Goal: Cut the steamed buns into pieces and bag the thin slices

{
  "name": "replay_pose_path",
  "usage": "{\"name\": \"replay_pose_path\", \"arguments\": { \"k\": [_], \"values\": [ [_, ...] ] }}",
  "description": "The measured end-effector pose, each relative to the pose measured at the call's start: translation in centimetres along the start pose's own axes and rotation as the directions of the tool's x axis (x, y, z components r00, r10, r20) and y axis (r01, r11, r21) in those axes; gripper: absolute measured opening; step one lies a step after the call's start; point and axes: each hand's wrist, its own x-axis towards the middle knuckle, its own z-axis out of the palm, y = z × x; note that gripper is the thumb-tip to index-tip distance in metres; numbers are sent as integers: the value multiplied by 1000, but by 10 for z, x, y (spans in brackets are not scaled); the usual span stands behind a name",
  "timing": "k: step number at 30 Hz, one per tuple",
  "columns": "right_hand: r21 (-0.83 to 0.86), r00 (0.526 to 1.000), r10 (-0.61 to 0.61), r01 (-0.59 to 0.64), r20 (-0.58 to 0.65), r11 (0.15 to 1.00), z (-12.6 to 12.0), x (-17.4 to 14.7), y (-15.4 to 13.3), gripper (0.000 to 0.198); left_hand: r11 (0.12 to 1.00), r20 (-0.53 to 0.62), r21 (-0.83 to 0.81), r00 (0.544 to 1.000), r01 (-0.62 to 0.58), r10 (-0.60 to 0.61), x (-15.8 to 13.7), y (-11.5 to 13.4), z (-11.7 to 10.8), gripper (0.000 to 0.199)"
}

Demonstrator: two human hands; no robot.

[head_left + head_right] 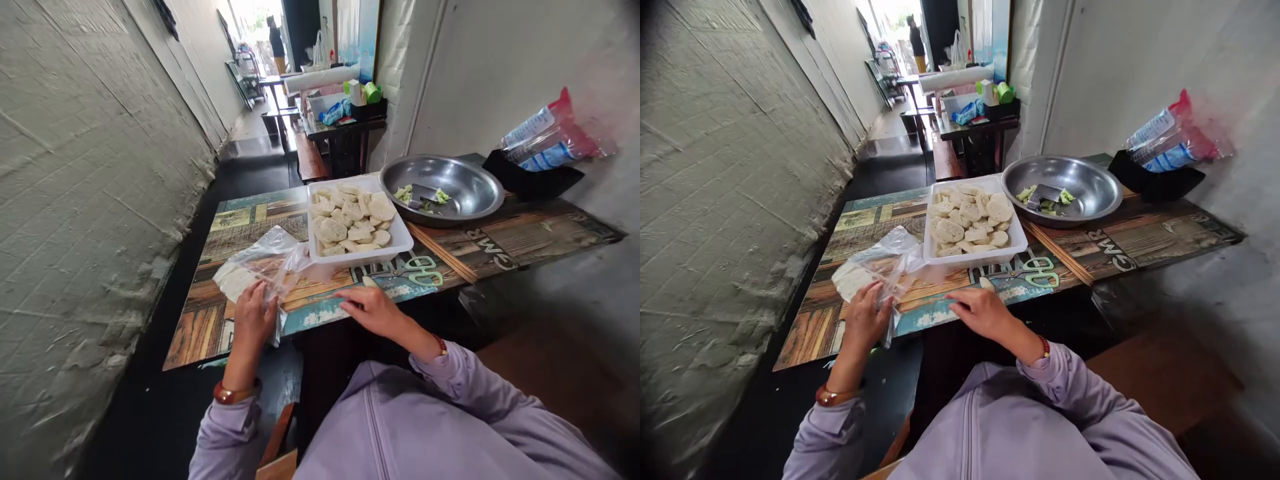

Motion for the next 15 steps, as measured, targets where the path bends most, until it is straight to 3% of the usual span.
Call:
{"name": "replay_pose_path", "arguments": {
  "k": [5,8,11,15],
  "values": [
    [-38,959,139,-152,-245,988,-47,-25,26,25,999,37,-43,999,-6,8,10,-3,-14,44],
    [-103,928,192,-236,-320,966,-61,-39,40,24,996,-113,-92,994,0,-10,4,29,-33,45],
    [-194,940,199,-257,-276,947,-60,-43,44,22,990,-270,-142,961,21,-59,0,75,-47,33],
    [-382,978,147,-193,-145,904,-45,-33,40,27,960,-224,-272,975,-59,-3,0,125,-41,21]
  ]
}}
